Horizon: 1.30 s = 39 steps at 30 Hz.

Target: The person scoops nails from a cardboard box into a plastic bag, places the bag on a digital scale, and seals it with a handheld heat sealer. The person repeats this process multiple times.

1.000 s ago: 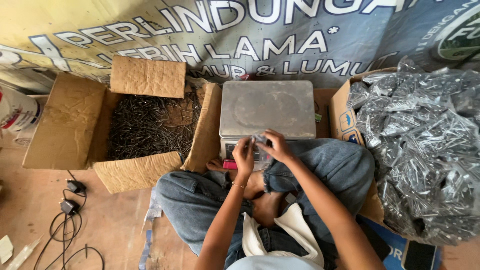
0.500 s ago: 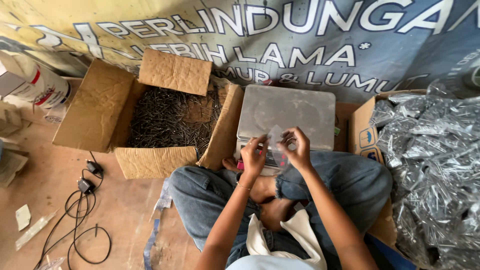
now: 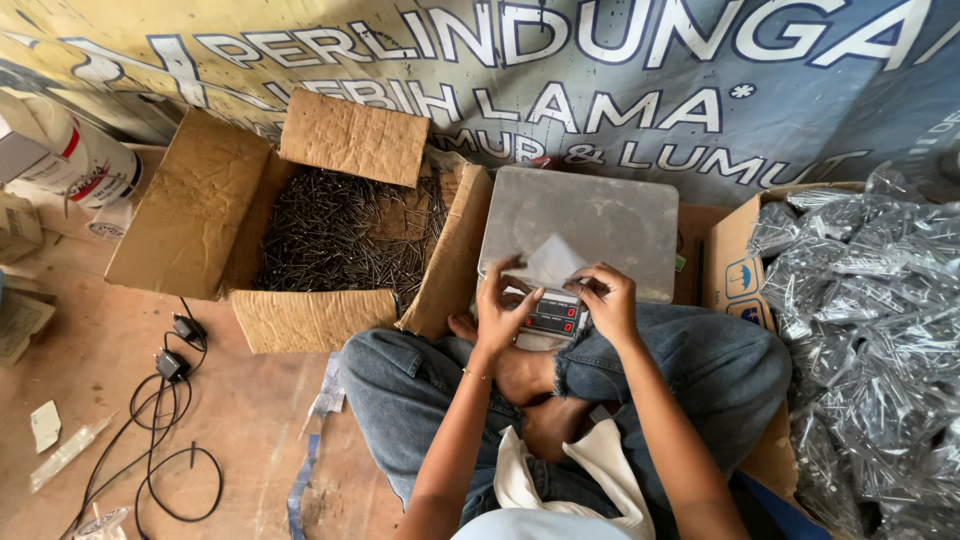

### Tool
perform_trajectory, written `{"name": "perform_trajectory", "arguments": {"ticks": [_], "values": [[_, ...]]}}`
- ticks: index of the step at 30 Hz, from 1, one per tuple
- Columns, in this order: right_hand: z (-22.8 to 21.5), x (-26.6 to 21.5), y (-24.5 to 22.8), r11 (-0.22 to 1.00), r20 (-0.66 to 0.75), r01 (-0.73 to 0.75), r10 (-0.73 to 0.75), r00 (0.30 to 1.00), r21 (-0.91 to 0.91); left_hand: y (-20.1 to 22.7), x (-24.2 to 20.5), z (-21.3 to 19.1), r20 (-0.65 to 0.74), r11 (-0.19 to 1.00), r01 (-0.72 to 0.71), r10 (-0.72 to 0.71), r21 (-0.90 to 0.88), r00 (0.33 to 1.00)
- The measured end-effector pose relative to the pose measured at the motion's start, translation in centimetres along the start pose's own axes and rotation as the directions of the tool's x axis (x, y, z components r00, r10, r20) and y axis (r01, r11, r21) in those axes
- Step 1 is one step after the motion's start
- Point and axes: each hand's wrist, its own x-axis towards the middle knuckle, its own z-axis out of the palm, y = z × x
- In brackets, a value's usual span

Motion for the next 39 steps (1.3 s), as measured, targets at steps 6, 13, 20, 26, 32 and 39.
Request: {"name": "perform_trajectory", "arguments": {"ticks": [6,13,20,26,32,39], "values": [[-0.3,-0.1,-0.9,0.993,0.042,0.03,-0.026,0.999,-0.114,1.5,1.4,0.1,0.112,0.987,-0.009,-0.009,0.158,0.994],[0.8,-0.5,-2.5,0.993,0.009,0.09,-0.089,0.996,-0.078,1.3,0.5,1.3,0.017,0.997,0.024,-0.025,0.07,1.0],[2.2,-0.7,-2.6,0.988,-0.101,0.091,-0.104,0.989,-0.125,1.4,-0.2,2.1,-0.116,0.995,-0.002,0.014,0.1,0.993],[2.8,-1.0,-3.0,0.993,-0.112,0.069,-0.079,0.991,-0.097,1.5,-0.5,2.0,-0.129,0.971,0.02,0.011,0.239,0.992],[2.7,-1.1,-2.6,0.984,-0.262,0.011,-0.058,0.963,-0.176,1.2,-0.6,2.8,-0.149,0.989,0.141,-0.134,0.042,0.98],[2.8,-1.4,-1.2,0.931,-0.127,-0.294,0.325,0.937,0.217,1.0,0.1,2.5,-0.136,0.793,0.322,-0.447,-0.517,0.884]]}}
